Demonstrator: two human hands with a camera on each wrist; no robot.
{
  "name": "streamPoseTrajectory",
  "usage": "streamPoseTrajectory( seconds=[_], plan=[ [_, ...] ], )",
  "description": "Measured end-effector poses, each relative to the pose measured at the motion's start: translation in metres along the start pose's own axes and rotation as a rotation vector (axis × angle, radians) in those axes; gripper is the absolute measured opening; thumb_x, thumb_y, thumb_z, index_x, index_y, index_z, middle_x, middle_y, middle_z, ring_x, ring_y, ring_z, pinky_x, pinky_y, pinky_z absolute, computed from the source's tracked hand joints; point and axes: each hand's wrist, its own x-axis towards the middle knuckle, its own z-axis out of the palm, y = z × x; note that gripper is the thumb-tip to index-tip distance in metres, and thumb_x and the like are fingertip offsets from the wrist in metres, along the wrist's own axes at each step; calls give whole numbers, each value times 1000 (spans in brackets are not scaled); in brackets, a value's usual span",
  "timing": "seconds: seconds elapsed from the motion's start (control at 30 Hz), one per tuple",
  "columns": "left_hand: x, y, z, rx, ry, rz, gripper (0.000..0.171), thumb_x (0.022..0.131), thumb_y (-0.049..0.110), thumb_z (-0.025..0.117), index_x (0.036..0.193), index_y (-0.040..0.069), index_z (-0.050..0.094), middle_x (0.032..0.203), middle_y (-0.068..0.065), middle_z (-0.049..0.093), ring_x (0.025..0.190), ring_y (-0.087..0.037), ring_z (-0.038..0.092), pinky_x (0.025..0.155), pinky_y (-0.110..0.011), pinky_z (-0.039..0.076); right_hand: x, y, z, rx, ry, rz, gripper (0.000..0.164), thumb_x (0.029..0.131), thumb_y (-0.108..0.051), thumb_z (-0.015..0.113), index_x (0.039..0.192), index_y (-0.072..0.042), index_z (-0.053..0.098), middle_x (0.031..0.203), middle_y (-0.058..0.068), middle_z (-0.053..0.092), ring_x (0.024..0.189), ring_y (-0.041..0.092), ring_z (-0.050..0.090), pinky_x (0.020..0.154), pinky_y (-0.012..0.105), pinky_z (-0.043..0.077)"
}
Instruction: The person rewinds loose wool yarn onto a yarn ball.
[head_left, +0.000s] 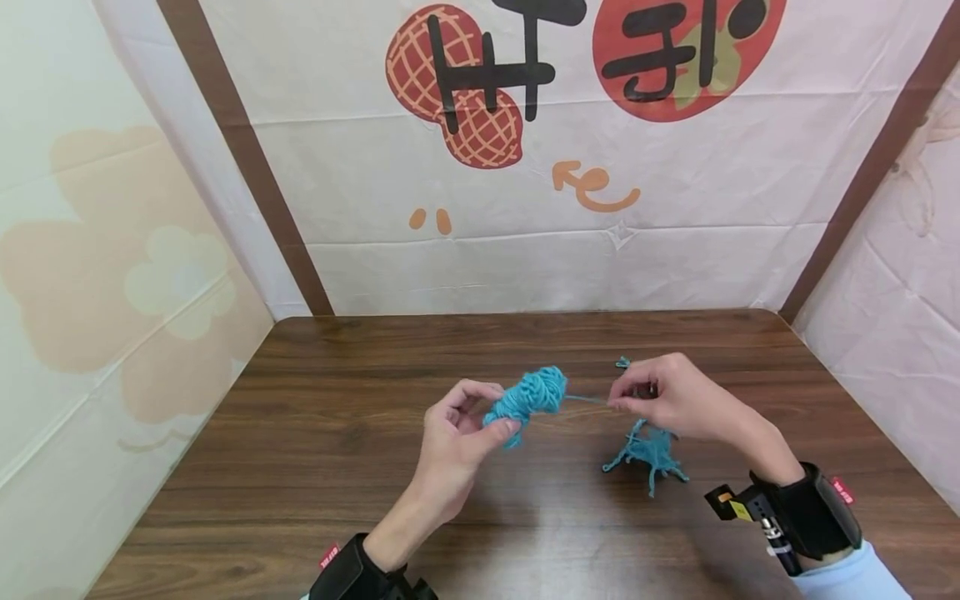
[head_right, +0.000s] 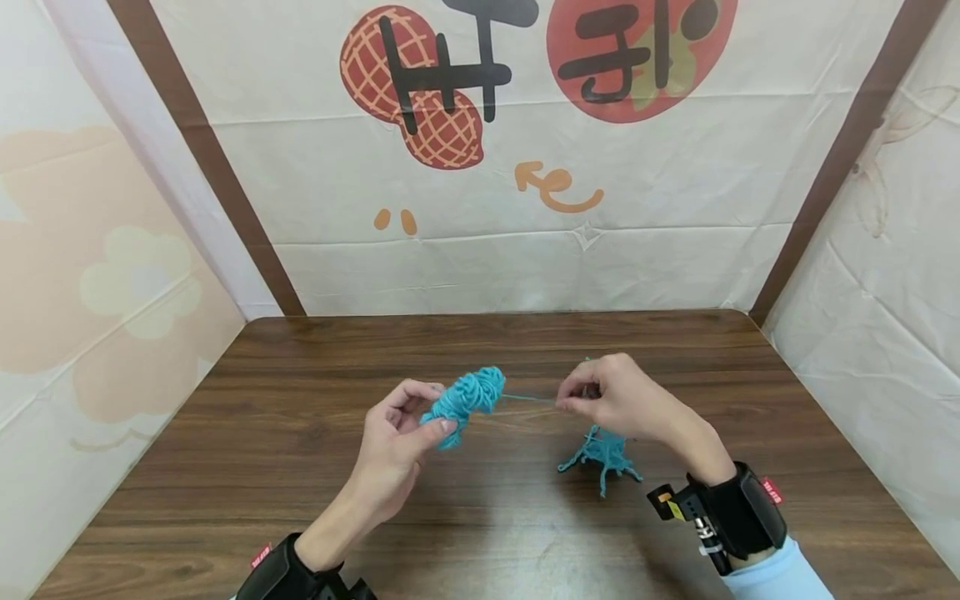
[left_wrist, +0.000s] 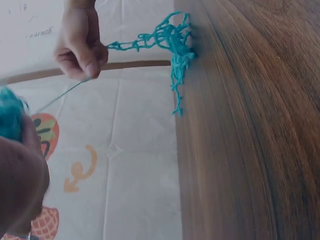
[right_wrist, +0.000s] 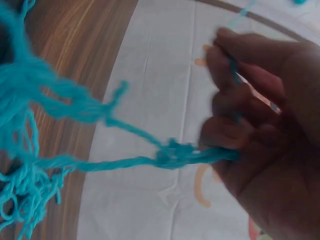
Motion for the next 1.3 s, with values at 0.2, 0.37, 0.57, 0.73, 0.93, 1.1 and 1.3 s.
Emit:
streamPoseTrajectory(
  seconds=[0.2, 0.37, 0.57, 0.73, 0.93, 1.1, 1.3],
  plan=[
    [4, -4, 1, 143, 244, -16, 32, 82, -9, 75, 109, 1, 63, 104, -6, 65, 86, -13, 70, 75, -25, 62, -1, -27, 9, 68, -258, -15, 13, 94, -15, 73, 88, -26, 75, 79, -17, 68, 67, -7, 54, 58, 17, 50],
    [5, -9, -3, 320, 259, 51, 30, 79, -9, 77, 105, 4, 67, 101, -10, 66, 83, -14, 68, 71, -23, 61, -1, -50, 11, 65, -292, -50, 17, 93, -15, 74, 86, -30, 73, 77, -21, 63, 68, -8, 53, 59, 16, 50],
    [6, -13, -4, 626, 163, 103, 33, 76, -2, 81, 100, 17, 70, 99, -5, 71, 84, -15, 67, 71, -21, 61, 3, -66, 10, 83, -248, -155, 18, 95, -16, 72, 87, -32, 71, 78, -21, 61, 67, -9, 50, 57, 14, 47],
    [4, -17, -5, 761, -1, 81, 30, 76, 1, 80, 97, 20, 70, 99, 2, 71, 87, -12, 66, 74, -22, 61, 8, -68, 12, 96, -130, -260, 19, 94, -12, 73, 89, -30, 72, 76, -18, 61, 67, -7, 48, 56, 11, 43],
    [0, -20, -6, 793, -252, 45, 27, 78, 3, 77, 98, 18, 70, 98, 4, 71, 84, -6, 65, 75, -23, 60, 14, -65, 14, 93, -26, -345, 18, 90, -6, 75, 93, -23, 75, 80, -15, 65, 65, -8, 45, 54, 6, 38],
    [-4, -20, -4, 682, -447, -20, 28, 80, 2, 74, 101, 19, 69, 98, 2, 71, 86, -4, 64, 78, -25, 62, 16, -59, 14, 81, 3, -327, 17, 89, -3, 76, 94, -20, 76, 84, -13, 69, 61, -9, 42, 52, 6, 36],
    [-6, -18, -3, 564, -525, -35, 26, 82, 0, 74, 101, 17, 69, 104, -3, 73, 90, -3, 65, 81, -22, 62, 17, -51, 15, 47, 31, -303, 20, 86, -1, 78, 94, -20, 78, 83, -14, 69, 59, -9, 39, 51, 6, 34]
  ],
)
